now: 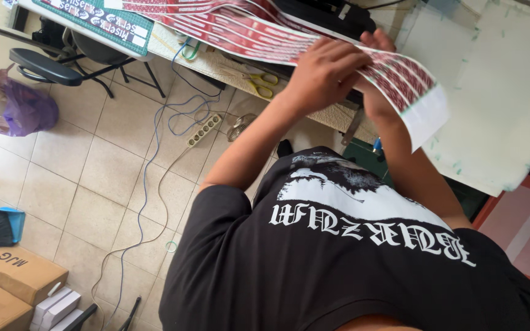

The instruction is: The person places a sheet of printed material onto a heat press, closes the press, and waits for the cycle to complete. They then open the press, remove the sheet, and peel off a backing layer to reveal the transferred design.

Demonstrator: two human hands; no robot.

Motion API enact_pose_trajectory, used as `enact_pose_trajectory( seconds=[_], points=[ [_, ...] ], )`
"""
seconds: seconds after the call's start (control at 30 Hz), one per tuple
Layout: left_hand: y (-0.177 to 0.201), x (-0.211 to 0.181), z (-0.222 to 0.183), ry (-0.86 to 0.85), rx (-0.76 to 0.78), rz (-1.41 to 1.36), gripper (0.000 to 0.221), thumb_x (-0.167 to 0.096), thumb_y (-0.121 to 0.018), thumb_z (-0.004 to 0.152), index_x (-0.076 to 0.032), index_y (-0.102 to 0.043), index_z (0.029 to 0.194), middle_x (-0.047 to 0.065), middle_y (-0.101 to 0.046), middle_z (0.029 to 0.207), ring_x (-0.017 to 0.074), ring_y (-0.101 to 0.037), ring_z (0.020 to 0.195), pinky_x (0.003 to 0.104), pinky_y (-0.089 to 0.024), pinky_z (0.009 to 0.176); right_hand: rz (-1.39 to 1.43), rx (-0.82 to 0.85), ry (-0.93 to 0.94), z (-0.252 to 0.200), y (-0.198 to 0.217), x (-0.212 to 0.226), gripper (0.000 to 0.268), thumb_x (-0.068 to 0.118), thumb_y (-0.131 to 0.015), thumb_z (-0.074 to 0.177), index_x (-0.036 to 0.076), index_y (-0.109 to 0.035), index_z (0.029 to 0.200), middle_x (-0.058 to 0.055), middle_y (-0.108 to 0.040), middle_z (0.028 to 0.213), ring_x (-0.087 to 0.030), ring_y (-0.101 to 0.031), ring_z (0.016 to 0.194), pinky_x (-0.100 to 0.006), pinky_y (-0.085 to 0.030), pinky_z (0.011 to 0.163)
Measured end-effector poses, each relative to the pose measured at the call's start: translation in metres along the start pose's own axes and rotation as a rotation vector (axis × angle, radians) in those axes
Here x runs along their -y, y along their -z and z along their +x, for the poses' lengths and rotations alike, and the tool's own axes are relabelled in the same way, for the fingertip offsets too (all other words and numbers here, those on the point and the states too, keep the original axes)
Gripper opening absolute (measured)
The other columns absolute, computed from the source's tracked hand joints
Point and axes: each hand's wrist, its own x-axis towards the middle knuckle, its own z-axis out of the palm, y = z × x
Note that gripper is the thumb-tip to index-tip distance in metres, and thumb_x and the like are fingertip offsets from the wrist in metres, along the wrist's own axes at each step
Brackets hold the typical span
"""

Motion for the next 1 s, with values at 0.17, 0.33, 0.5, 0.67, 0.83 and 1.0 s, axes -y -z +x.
enact_pose_trajectory(
  seconds=[0.17,0.33,0.5,0.67,0.83,1.0],
  points=[
    [0.014,-0.004,-0.006,0.043,0.004,-0.042,0.030,-0.013,-0.079,0.084,-0.014,-0.071,0.112,0.001,-0.071,0.112,0.0226,-0.069,0.106,0.038,-0.051,0.092,-0.157,0.351,0.294,0.032,-0.014,0.036,0.035,0.020,-0.077,0.098,0.006,-0.066,0.128,-0.017,-0.069,0.134,-0.028,-0.065,0.130,-0.043,-0.053,0.117],
    [0.019,0.031,-0.061,0.066,-0.077,-0.025,0.045,-0.018,-0.078,0.083,-0.010,-0.065,0.125,0.007,-0.067,0.125,0.0261,-0.064,0.119,0.042,-0.051,0.102,-0.220,0.450,0.142,0.047,-0.020,0.034,0.033,0.017,-0.086,0.092,0.002,-0.070,0.117,-0.019,-0.070,0.118,-0.030,-0.069,0.118,-0.044,-0.057,0.107],
    [-0.013,0.090,-0.172,0.678,-0.709,-0.288,0.055,-0.047,-0.063,0.110,-0.015,-0.048,0.151,0.010,-0.059,0.145,0.0201,-0.062,0.122,0.037,-0.052,0.100,-0.058,0.579,0.173,0.075,-0.045,0.032,0.040,0.026,-0.087,0.089,0.002,-0.071,0.117,-0.017,-0.071,0.120,-0.030,-0.069,0.119,-0.046,-0.057,0.108],
    [-0.013,0.218,-0.230,1.351,-1.002,-1.763,0.087,-0.070,-0.060,0.082,0.004,-0.049,0.127,0.025,-0.058,0.130,0.0409,-0.059,0.115,0.056,-0.047,0.095,0.015,0.624,0.127,0.082,-0.079,0.049,0.032,0.029,-0.082,0.098,0.005,-0.073,0.118,-0.015,-0.072,0.116,-0.031,-0.069,0.124,-0.046,-0.055,0.113],
    [0.006,0.292,-0.250,1.455,-1.060,-1.417,0.055,-0.044,-0.069,0.089,0.003,-0.062,0.116,0.020,-0.070,0.112,0.0324,-0.070,0.102,0.048,-0.058,0.093,-0.104,0.722,0.144,0.086,-0.104,0.063,0.032,0.031,-0.080,0.099,0.005,-0.074,0.115,-0.016,-0.072,0.114,-0.032,-0.069,0.123,-0.046,-0.056,0.110],
    [0.036,0.311,-0.257,1.315,-1.044,-1.178,0.030,-0.012,-0.071,0.090,0.007,-0.062,0.110,0.016,-0.071,0.095,0.0233,-0.070,0.078,0.037,-0.062,0.072,-0.149,0.739,0.201,0.080,-0.104,0.068,0.035,0.032,-0.084,0.093,0.005,-0.073,0.112,-0.016,-0.072,0.112,-0.031,-0.070,0.118,-0.045,-0.058,0.107]
  ],
)
